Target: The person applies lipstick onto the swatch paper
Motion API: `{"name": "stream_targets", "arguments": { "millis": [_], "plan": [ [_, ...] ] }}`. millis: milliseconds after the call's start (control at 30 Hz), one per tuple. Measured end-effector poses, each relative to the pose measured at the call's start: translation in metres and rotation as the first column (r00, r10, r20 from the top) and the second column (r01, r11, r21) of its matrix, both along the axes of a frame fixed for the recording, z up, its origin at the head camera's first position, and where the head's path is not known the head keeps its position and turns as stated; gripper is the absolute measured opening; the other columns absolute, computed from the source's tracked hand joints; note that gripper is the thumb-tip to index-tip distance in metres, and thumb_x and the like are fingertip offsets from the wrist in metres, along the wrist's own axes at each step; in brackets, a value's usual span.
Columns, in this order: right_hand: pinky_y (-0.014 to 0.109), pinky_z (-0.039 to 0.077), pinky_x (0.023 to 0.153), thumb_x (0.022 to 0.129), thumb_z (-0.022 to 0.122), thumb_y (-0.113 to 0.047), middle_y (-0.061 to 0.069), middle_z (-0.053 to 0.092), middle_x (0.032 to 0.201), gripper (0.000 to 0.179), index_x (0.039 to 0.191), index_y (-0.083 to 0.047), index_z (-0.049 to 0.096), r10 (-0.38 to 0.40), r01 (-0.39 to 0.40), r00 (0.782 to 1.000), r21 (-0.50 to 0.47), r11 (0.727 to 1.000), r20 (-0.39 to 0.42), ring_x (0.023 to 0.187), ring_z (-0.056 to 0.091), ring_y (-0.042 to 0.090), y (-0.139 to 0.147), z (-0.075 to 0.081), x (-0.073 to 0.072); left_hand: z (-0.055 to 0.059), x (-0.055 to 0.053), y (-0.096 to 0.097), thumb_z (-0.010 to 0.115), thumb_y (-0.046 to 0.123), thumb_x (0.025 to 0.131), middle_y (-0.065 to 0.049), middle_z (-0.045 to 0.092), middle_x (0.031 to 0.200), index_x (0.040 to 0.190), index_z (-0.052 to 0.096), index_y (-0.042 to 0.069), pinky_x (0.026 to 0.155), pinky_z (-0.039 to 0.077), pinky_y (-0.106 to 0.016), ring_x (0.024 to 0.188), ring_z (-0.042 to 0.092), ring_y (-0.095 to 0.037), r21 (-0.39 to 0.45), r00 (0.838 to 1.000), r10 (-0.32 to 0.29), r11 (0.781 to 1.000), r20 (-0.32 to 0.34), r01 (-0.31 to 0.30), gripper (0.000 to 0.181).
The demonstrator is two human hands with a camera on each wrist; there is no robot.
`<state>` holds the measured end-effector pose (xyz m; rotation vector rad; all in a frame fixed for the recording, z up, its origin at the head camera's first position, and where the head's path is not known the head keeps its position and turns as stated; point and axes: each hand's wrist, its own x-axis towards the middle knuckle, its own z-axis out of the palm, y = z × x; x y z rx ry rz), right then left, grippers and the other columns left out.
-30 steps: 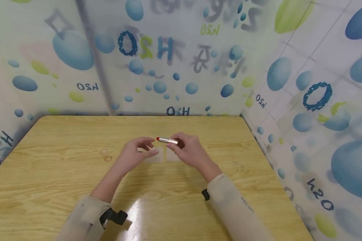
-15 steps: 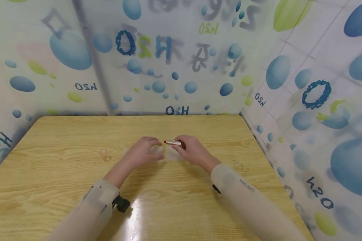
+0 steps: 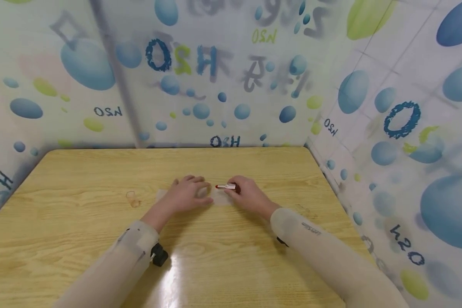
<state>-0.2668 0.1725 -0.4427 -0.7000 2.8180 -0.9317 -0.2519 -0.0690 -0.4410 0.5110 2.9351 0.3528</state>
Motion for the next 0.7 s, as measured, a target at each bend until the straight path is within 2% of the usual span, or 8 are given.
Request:
{"name": "stream_targets", "arguments": {
  "millis": [167, 300, 500, 700],
  "plan": [
    [0.028, 0.051, 0.075, 0.095, 0.065, -0.033, -0.005, 0.063, 0.099, 0.020, 0.112, -0.021, 0.064, 0.020, -0.018, 0.998, -0.039, 0.999, 0.054, 0.086, 0.058, 0.013, 0.000, -0.006, -0.005, -0.004, 0.000, 0.000, 0.055, 0.068, 0.088, -0.001, 0.039, 0.156, 0.143, 0.050, 0.033, 0.112, 0.019, -0.074, 0.146, 0.030, -0.035, 0.014, 1.000, -0.008, 1.000, 0.022, 0.008, 0.066],
    [0.029, 0.051, 0.077, 0.097, 0.062, -0.032, -0.004, 0.063, 0.104, 0.028, 0.119, -0.017, 0.062, 0.059, -0.056, 0.997, -0.059, 0.997, 0.055, 0.090, 0.058, 0.013, -0.001, -0.008, -0.012, -0.006, 0.002, 0.001, 0.056, 0.066, 0.088, -0.003, 0.037, 0.157, 0.141, 0.053, 0.032, 0.112, 0.020, -0.072, 0.146, 0.030, -0.036, 0.024, 0.999, -0.012, 1.000, 0.040, 0.011, 0.063],
    [0.032, 0.051, 0.078, 0.098, 0.060, -0.027, -0.001, 0.064, 0.108, 0.031, 0.124, -0.010, 0.060, 0.130, -0.127, 0.991, -0.068, 0.990, 0.040, 0.092, 0.060, 0.013, 0.001, -0.006, -0.022, -0.007, 0.001, 0.003, 0.058, 0.067, 0.087, -0.003, 0.037, 0.158, 0.140, 0.054, 0.032, 0.112, 0.023, -0.071, 0.146, 0.030, -0.035, 0.016, 1.000, -0.008, 1.000, 0.013, 0.008, 0.064],
    [0.032, 0.050, 0.079, 0.099, 0.058, -0.031, -0.002, 0.063, 0.104, 0.029, 0.122, -0.014, 0.060, 0.157, -0.155, 0.986, -0.040, 0.987, 0.057, 0.092, 0.059, 0.014, -0.001, -0.002, -0.027, -0.008, -0.003, 0.005, 0.061, 0.066, 0.085, 0.000, 0.040, 0.156, 0.138, 0.055, 0.036, 0.112, 0.024, -0.070, 0.145, 0.032, -0.034, -0.007, 1.000, 0.009, 1.000, -0.008, -0.009, 0.061]
  ]
}}
